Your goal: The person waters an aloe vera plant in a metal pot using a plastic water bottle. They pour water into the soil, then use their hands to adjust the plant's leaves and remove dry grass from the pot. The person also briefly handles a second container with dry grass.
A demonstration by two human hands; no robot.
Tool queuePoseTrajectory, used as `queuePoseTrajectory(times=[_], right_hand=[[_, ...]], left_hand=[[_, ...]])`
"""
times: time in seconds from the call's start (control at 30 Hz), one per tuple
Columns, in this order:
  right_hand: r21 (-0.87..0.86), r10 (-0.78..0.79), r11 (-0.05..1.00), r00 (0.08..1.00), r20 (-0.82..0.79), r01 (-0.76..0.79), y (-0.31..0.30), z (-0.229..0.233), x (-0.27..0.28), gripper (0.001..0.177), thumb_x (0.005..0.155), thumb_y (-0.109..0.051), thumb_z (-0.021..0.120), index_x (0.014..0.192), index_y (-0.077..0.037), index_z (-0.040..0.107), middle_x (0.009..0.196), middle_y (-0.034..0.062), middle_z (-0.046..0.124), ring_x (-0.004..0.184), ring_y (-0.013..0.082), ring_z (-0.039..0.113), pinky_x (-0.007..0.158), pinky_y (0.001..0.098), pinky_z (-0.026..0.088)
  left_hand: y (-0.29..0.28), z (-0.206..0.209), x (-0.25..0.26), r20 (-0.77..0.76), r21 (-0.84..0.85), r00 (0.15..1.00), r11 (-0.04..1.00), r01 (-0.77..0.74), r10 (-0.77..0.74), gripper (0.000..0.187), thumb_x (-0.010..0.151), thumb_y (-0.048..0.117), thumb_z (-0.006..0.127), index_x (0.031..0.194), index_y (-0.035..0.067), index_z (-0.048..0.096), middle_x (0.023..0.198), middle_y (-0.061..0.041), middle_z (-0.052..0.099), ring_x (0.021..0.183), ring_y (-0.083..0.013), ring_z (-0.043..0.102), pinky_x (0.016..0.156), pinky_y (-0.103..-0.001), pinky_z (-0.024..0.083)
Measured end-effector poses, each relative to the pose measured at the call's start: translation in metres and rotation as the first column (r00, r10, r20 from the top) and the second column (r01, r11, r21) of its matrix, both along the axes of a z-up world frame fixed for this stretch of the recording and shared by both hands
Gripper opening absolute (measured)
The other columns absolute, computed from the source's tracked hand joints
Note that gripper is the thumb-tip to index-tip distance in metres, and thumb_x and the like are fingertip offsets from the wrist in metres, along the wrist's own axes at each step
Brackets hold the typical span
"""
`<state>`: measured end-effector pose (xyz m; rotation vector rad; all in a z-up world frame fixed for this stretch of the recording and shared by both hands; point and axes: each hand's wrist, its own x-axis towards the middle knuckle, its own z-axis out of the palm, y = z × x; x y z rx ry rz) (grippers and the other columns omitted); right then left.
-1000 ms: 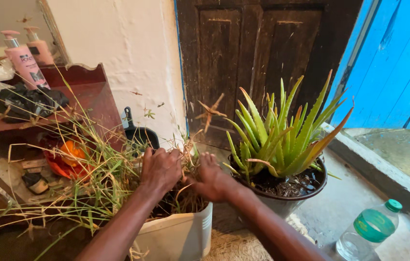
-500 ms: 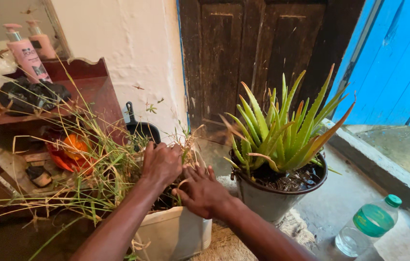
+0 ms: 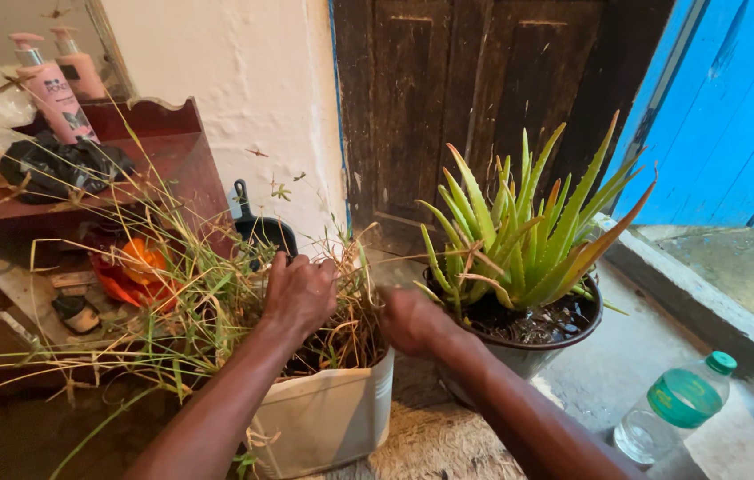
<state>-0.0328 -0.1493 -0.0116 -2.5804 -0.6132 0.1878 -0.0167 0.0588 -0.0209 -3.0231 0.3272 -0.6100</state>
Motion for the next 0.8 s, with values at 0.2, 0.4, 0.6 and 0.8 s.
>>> queuePoseTrajectory(times=[0.2,0.4,0.6,0.8], right_hand=[[-0.125,0.219,0.97,0.971,0.098,-0.206,0.009,-0.031,-0.006,0.077,0.082,-0.004,0.058,0.155,-0.008,0.033,0.163,0.0219,0.029,0.152,0.044,0.016,0.121,0.0549,0.019],[-0.118,0.139,0.984,0.988,0.065,-0.131,0.002,-0.025,0.004,0.067,0.085,-0.004,0.06,0.15,-0.008,0.043,0.141,0.0228,0.055,0.133,0.0429,0.048,0.111,0.0501,0.04],[0.24,0.019,0.967,0.958,0.287,-0.091,-0.018,-0.04,0.026,0.061,0.078,0.005,0.055,0.137,-0.007,0.057,0.127,0.026,0.069,0.121,0.039,0.065,0.102,0.0439,0.053],[0.242,-0.048,0.97,0.994,0.097,0.023,-0.014,-0.057,0.036,0.059,0.087,-0.007,0.056,0.144,0.0,0.043,0.127,0.0301,0.062,0.12,0.0418,0.061,0.104,0.0466,0.048]], left_hand=[[-0.001,0.001,-0.002,-0.019,0.015,1.0,1.0,-0.013,0.013,0.018,0.094,0.011,0.061,0.107,0.005,0.073,0.063,-0.013,0.067,0.08,-0.0247,0.067,0.103,-0.055,0.041],[-0.002,0.002,-0.006,-0.008,0.028,1.0,1.0,0.002,-0.002,0.02,0.091,0.016,0.064,0.103,0.003,0.073,0.066,-0.014,0.069,0.082,-0.0269,0.067,0.101,-0.056,0.039],[0.0,-0.001,-0.006,0.018,0.033,1.0,0.999,0.018,-0.019,0.016,0.091,0.013,0.064,0.101,0.006,0.074,0.067,-0.013,0.069,0.078,-0.0249,0.066,0.095,-0.052,0.043],[0.003,-0.004,-0.004,0.024,0.019,0.999,0.999,0.041,-0.042,0.016,0.091,0.014,0.065,0.1,0.005,0.074,0.063,-0.011,0.065,0.07,-0.0232,0.063,0.093,-0.053,0.044]])
